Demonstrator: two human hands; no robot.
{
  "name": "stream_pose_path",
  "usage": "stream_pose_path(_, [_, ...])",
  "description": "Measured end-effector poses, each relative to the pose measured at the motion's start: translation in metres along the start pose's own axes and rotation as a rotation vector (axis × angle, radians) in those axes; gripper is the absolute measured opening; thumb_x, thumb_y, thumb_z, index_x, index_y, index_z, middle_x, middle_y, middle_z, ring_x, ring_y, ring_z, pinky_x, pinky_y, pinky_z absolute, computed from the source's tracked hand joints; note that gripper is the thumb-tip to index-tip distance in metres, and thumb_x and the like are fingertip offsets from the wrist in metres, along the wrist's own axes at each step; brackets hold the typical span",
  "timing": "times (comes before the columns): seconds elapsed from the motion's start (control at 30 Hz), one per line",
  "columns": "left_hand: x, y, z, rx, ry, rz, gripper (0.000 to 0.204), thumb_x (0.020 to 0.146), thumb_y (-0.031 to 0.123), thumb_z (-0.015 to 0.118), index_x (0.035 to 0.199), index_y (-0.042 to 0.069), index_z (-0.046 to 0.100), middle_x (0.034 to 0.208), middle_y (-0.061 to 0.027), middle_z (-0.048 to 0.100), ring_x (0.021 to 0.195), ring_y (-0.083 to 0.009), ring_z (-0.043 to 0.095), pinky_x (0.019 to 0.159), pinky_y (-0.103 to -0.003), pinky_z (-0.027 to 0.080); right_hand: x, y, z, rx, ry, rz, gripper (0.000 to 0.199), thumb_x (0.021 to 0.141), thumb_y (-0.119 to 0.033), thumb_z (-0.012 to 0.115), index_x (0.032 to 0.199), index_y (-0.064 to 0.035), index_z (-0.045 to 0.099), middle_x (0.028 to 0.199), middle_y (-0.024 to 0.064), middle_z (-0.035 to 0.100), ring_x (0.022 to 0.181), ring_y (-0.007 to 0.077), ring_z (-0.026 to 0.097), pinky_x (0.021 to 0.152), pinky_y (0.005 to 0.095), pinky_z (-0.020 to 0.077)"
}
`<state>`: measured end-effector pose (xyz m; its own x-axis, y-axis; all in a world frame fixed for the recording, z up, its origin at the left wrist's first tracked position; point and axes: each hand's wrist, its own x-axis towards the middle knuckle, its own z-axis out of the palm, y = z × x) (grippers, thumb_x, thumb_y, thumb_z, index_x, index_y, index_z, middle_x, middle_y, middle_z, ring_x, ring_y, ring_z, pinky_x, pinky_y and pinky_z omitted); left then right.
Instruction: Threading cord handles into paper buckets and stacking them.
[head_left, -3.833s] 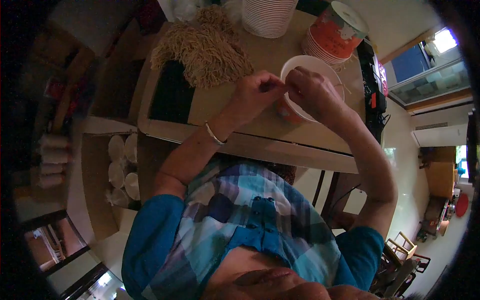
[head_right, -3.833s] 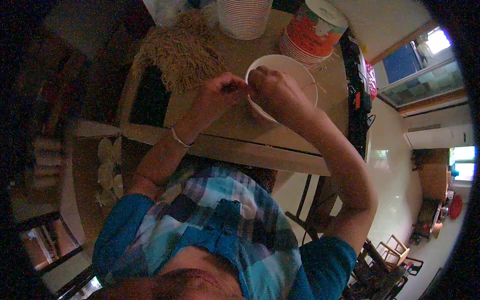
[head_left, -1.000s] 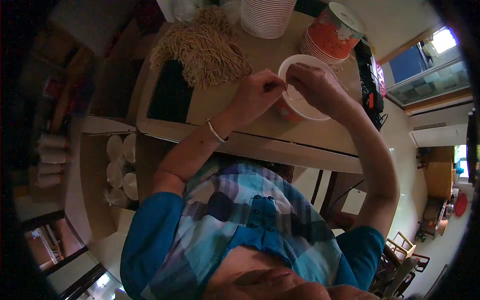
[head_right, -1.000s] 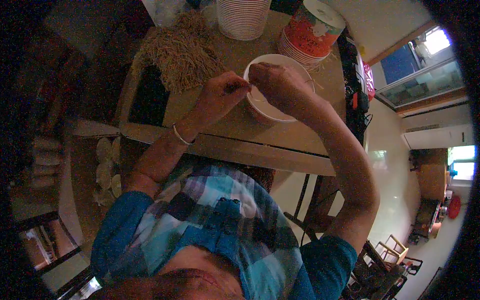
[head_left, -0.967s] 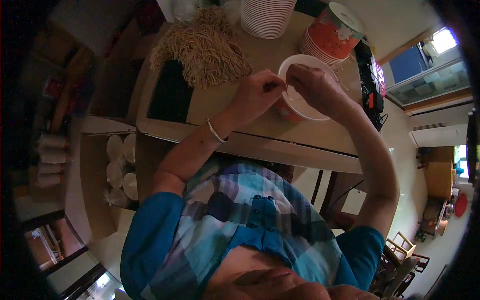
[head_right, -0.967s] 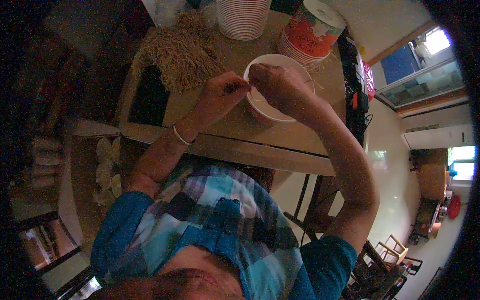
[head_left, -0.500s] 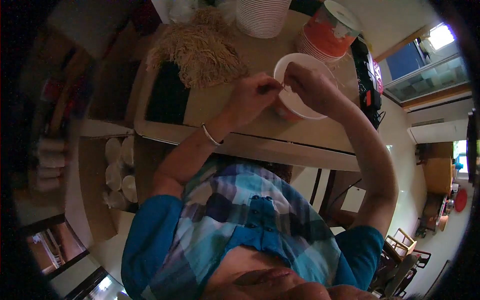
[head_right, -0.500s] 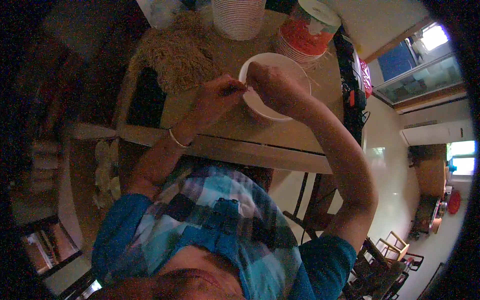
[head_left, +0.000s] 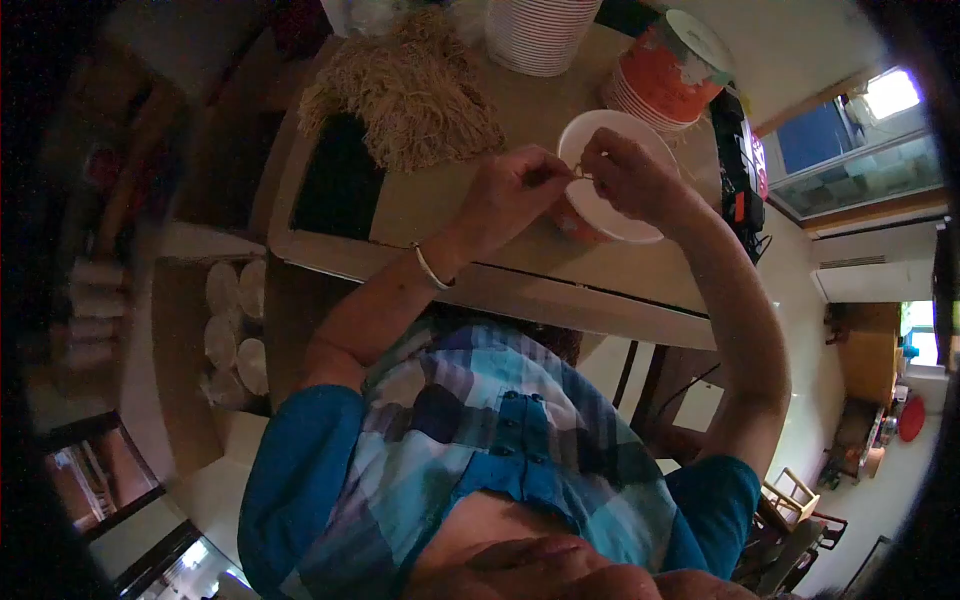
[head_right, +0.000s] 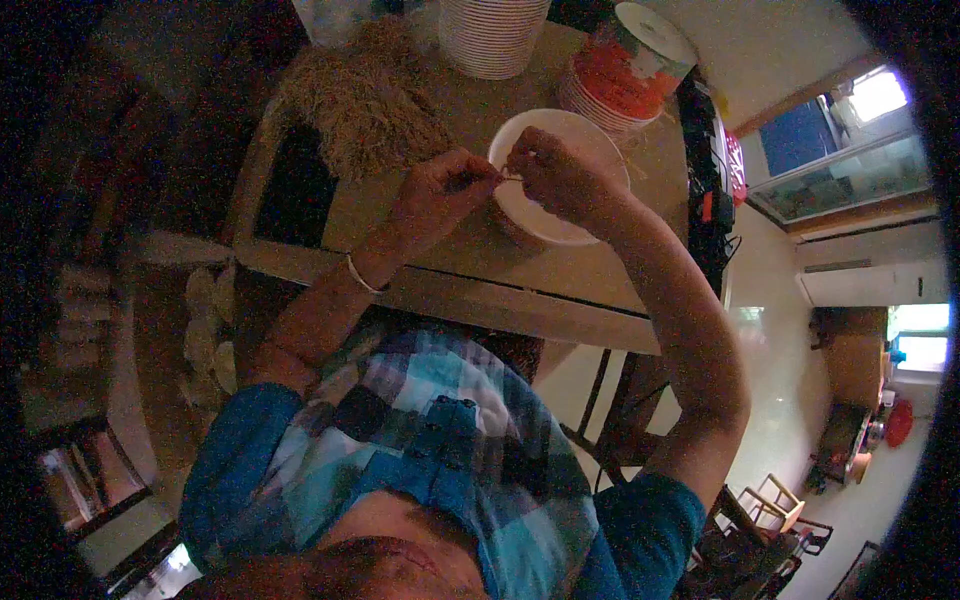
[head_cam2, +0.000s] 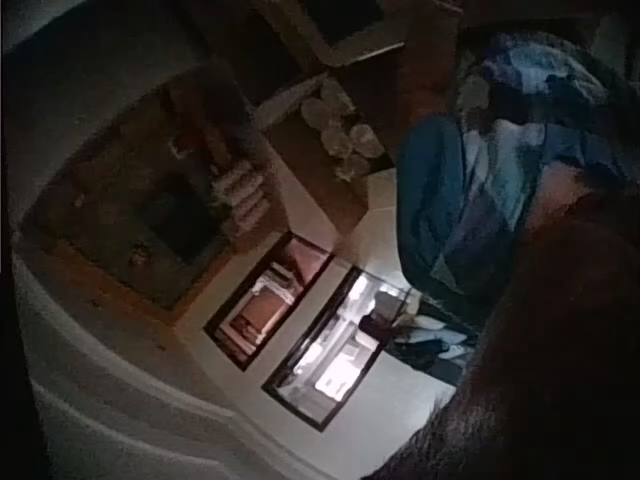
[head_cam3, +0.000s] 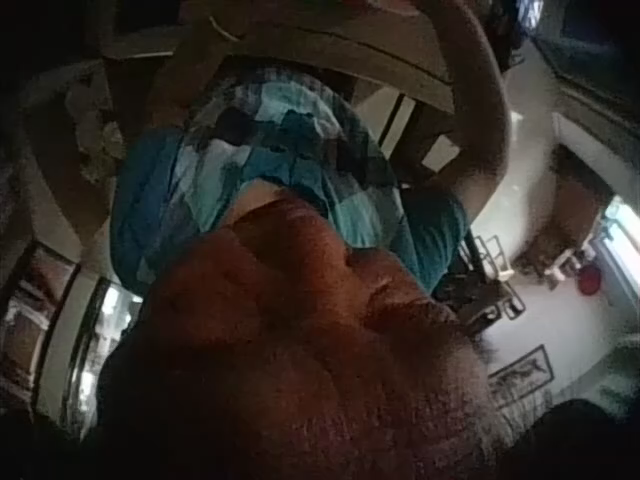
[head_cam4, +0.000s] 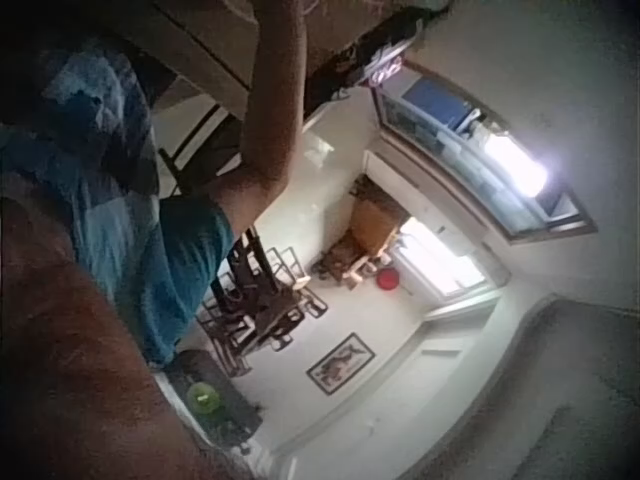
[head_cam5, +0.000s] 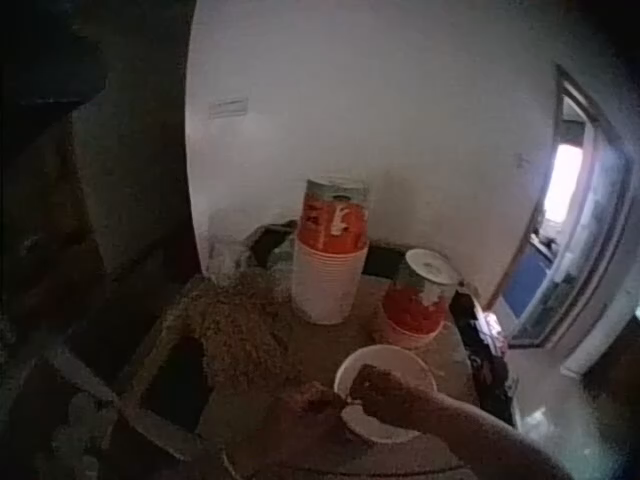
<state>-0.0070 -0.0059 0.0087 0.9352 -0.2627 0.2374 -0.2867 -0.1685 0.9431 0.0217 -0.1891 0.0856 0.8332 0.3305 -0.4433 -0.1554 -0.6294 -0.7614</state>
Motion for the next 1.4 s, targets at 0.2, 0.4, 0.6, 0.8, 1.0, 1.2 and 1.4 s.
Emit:
stream_pose_path(0.2, [-0.006, -0.009, 0.002, -0.057, 0.027, 0.049, 0.014, 0.087, 0.013, 0.064, 0.097, 0.002, 0.065, 0.09, -0.0054, 0.066, 0.083, -0.0115, 0.061, 0.075, -0.027, 0.049, -0.004, 0.003, 0.004, -0.42, 0.108, -0.306, 0.011, 0.09, -0.01, 0.049, 0.092, -0.003, 0.057, 0.088, 0.0128, 0.062, 0.073, 0.0293, 0.062, 0.065, 0.0382, 0.0507])
stream_pose_path(0.4, [-0.01, -0.013, 0.006, -0.307, 0.044, -0.029, 0.011, 0.086, 0.01, 0.065, 0.093, 0.003, 0.062, 0.088, -0.0032, 0.063, 0.082, -0.011, 0.059, 0.074, -0.026, 0.048, -0.001, 0.014, 0.01, -0.525, 0.218, -0.55, 0.013, 0.091, -0.016, 0.051, 0.098, -0.0045, 0.052, 0.085, 0.0177, 0.062, 0.077, 0.0404, 0.061, 0.068, 0.0471, 0.0484])
stream_pose_path(0.6, [-0.012, -0.007, 0.007, -0.19, 0.088, 0.02, 0.008, 0.086, 0.009, 0.064, 0.091, 0.003, 0.062, 0.088, -0.0036, 0.063, 0.082, -0.011, 0.058, 0.074, -0.026, 0.048, 0.0, 0.014, 0.014, -0.482, 0.22, -0.538, 0.013, 0.093, -0.017, 0.05, 0.098, -0.0054, 0.048, 0.083, 0.0203, 0.062, 0.079, 0.0426, 0.06, 0.065, 0.0497, 0.047])
stream_pose_path(0.8, [-0.013, -0.016, 0.006, -0.11, 0.106, 0.014, 0.01, 0.085, 0.011, 0.064, 0.091, 0.003, 0.061, 0.085, -0.0053, 0.063, 0.081, -0.0137, 0.059, 0.074, -0.028, 0.048, 0.003, 0.017, 0.019, -0.418, 0.227, -0.607, 0.008, 0.091, -0.011, 0.051, 0.095, -0.0045, 0.05, 0.08, 0.0148, 0.058, 0.077, 0.0378, 0.058, 0.069, 0.04, 0.0464])
stream_pose_path(1.0, [-0.015, -0.015, 0.003, 0.046, 0.072, -0.023, 0.013, 0.083, 0.008, 0.061, 0.095, 0.004, 0.061, 0.087, -0.0075, 0.065, 0.083, -0.0159, 0.062, 0.073, -0.03, 0.048, 0.006, 0.011, 0.023, -0.398, 0.369, -0.713, 0.008, 0.091, -0.01, 0.052, 0.096, -0.0043, 0.05, 0.083, 0.0159, 0.058, 0.078, 0.038, 0.058, 0.068, 0.0407, 0.0459])
stream_pose_path(1.2, [-0.011, -0.018, 0.004, 0.069, 0.089, 0.028, 0.013, 0.082, 0.008, 0.062, 0.095, 0.005, 0.061, 0.088, -0.0091, 0.065, 0.083, -0.0179, 0.063, 0.072, -0.032, 0.049, -0.001, 0.007, 0.025, -0.371, 0.348, -0.653, 0.007, 0.09, -0.009, 0.052, 0.094, -0.0039, 0.051, 0.083, 0.0157, 0.056, 0.078, 0.0364, 0.056, 0.069, 0.04, 0.0453])
stream_pose_path(1.4, [-0.009, -0.023, 0.007, 0.351, 0.093, 0.119, 0.012, 0.085, 0.014, 0.063, 0.094, 0.005, 0.062, 0.086, -0.0085, 0.064, 0.08, -0.0195, 0.064, 0.072, -0.033, 0.05, -0.002, 0.011, 0.022, -0.362, 0.314, -0.707, 0.013, 0.091, -0.013, 0.051, 0.1, -0.0058, 0.045, 0.085, 0.0222, 0.06, 0.083, 0.046, 0.058, 0.064, 0.0498, 0.0458])
